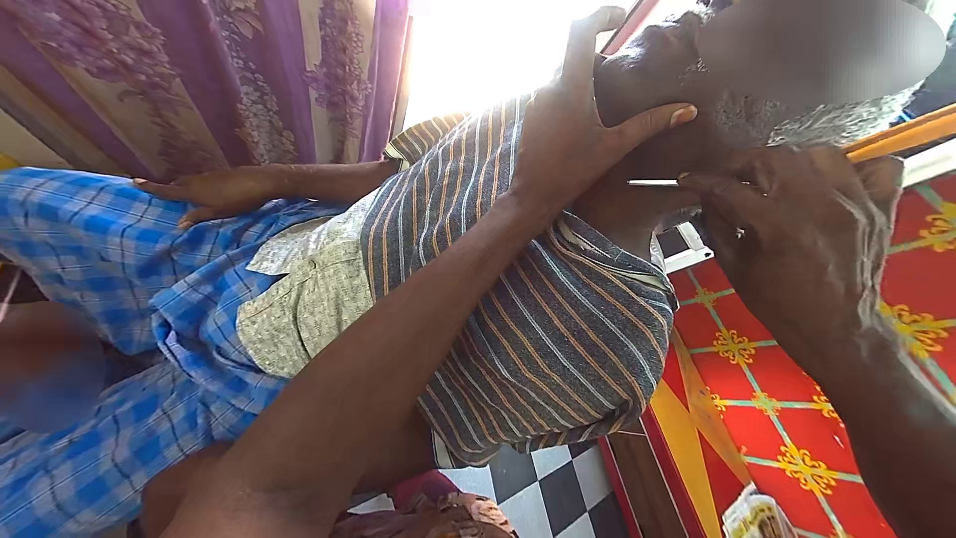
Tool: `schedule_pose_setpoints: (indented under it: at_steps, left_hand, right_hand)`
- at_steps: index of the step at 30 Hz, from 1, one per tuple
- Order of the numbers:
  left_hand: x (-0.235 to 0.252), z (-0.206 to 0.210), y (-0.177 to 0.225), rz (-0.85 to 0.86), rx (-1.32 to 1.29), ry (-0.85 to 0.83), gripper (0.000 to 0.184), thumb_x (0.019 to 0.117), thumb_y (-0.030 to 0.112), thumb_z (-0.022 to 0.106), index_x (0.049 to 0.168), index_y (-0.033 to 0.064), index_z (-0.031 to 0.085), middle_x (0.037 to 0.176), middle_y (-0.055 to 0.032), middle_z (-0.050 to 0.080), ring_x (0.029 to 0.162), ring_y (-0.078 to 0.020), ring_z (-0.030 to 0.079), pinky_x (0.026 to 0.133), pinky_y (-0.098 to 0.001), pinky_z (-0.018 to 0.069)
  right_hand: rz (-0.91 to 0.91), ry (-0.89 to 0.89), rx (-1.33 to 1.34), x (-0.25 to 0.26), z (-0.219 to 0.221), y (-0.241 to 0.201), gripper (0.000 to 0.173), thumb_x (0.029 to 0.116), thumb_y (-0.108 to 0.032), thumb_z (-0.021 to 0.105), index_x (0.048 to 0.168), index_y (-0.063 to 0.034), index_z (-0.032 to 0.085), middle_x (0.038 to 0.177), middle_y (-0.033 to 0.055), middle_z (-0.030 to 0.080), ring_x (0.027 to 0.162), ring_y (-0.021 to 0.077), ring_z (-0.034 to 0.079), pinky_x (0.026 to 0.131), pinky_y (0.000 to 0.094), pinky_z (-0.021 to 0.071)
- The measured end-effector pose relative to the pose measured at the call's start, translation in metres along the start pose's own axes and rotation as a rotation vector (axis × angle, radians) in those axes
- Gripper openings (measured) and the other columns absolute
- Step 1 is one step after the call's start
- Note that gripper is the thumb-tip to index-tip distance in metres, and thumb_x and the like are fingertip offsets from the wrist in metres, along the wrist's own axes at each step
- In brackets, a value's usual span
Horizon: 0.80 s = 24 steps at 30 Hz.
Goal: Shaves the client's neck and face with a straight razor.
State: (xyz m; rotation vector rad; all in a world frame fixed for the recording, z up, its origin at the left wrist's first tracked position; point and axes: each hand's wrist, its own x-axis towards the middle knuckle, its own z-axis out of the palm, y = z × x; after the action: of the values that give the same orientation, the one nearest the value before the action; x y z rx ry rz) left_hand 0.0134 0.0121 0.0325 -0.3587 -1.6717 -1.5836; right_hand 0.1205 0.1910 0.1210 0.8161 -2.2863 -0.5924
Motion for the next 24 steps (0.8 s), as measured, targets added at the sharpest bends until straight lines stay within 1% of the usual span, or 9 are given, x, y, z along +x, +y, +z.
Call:
schedule_pose_setpoints:
  at_steps: [1,3,5,6,8,10,14,19,24]
  left_hand:
    - [-0.001,0.000,-0.001,0.006,-0.024,-0.012,0.084,0.0771,0.053,0.085,0.138,0.0031,0.054,0.106,-0.0071,0.073,0.092,-0.0152,0.072,0.078,-0.0346,0.0605]
    - [-0.003,-0.005,-0.001,-0.015,-0.092,-0.113,0.091,0.0756,0.048,0.087,0.143,0.0020,0.048,0.121,-0.0095,0.069,0.106,-0.0153,0.069,0.090,-0.0344,0.0587]
    - [-0.005,-0.009,-0.004,-0.054,-0.144,-0.222,0.105,0.0711,0.044,0.092,0.151,0.0020,0.039,0.142,-0.0150,0.057,0.125,-0.0188,0.060,0.103,-0.0361,0.0524]
    - [-0.006,-0.010,-0.006,-0.076,-0.155,-0.251,0.108,0.0695,0.040,0.093,0.153,0.0030,0.036,0.147,-0.0161,0.051,0.129,-0.0202,0.057,0.106,-0.0364,0.0499]
    - [-0.009,-0.008,-0.008,-0.066,-0.161,-0.231,0.104,0.0687,0.034,0.095,0.151,0.0017,0.040,0.143,-0.0171,0.054,0.126,-0.0205,0.059,0.104,-0.0353,0.0511]
    - [-0.008,-0.005,-0.007,-0.016,-0.165,-0.153,0.095,0.0702,0.033,0.094,0.145,-0.0008,0.047,0.130,-0.0152,0.062,0.115,-0.0166,0.065,0.098,-0.0316,0.0552]
    - [-0.007,-0.005,-0.003,0.008,-0.085,-0.067,0.086,0.0744,0.043,0.090,0.137,-0.0018,0.053,0.110,-0.0083,0.071,0.100,-0.0100,0.069,0.091,-0.0286,0.0569]
    - [-0.004,-0.009,0.002,-0.036,0.019,-0.044,0.086,0.0738,0.051,0.087,0.135,-0.0005,0.056,0.108,-0.0082,0.071,0.099,-0.0126,0.069,0.090,-0.0316,0.0564]
    - [-0.005,-0.009,0.002,-0.056,0.054,-0.044,0.071,0.0764,0.054,0.084,0.117,-0.0002,0.062,0.103,-0.0085,0.072,0.095,-0.0141,0.070,0.086,-0.0330,0.0565]
  right_hand:
    - [-0.010,0.057,-0.002,-0.003,0.002,0.000,0.022,0.1013,-0.008,0.060,0.117,-0.0135,0.075,0.108,0.0178,0.068,0.098,0.0392,0.061,0.080,0.0562,0.0381]
    - [-0.048,0.171,-0.025,-0.008,0.008,-0.001,0.023,0.1001,-0.008,0.064,0.119,-0.0159,0.074,0.109,0.0134,0.067,0.102,0.0354,0.060,0.086,0.0546,0.0376]
    - [-0.117,0.199,-0.047,-0.010,0.014,-0.001,0.024,0.0996,-0.005,0.062,0.120,-0.0137,0.072,0.111,0.0134,0.068,0.103,0.0355,0.061,0.085,0.0549,0.0382]
    - [-0.144,0.209,-0.057,-0.009,0.017,-0.002,0.025,0.0999,-0.004,0.061,0.120,-0.0132,0.072,0.111,0.0128,0.068,0.103,0.0348,0.061,0.086,0.0541,0.0379]
    - [-0.164,0.237,-0.068,-0.007,0.020,-0.005,0.026,0.1003,-0.002,0.060,0.121,-0.0124,0.072,0.110,0.0123,0.067,0.103,0.0339,0.060,0.087,0.0536,0.0374]
    - [-0.144,0.249,-0.091,-0.001,0.019,-0.006,0.027,0.1002,-0.001,0.059,0.122,-0.0121,0.071,0.111,0.0128,0.065,0.105,0.0345,0.059,0.088,0.0544,0.0368]
    - [-0.108,0.233,-0.110,0.007,0.017,-0.005,0.025,0.1018,-0.002,0.058,0.121,-0.0112,0.070,0.111,0.0153,0.064,0.104,0.0361,0.059,0.087,0.0542,0.0364]
    - [-0.066,0.011,-0.054,0.012,0.005,-0.010,0.022,0.1027,-0.002,0.053,0.113,-0.0064,0.072,0.103,0.0195,0.064,0.097,0.0408,0.059,0.079,0.0565,0.0376]
    - [-0.016,0.092,-0.067,0.015,0.008,-0.013,0.023,0.1030,-0.004,0.055,0.117,-0.0108,0.072,0.106,0.0177,0.065,0.101,0.0391,0.060,0.085,0.0551,0.0368]
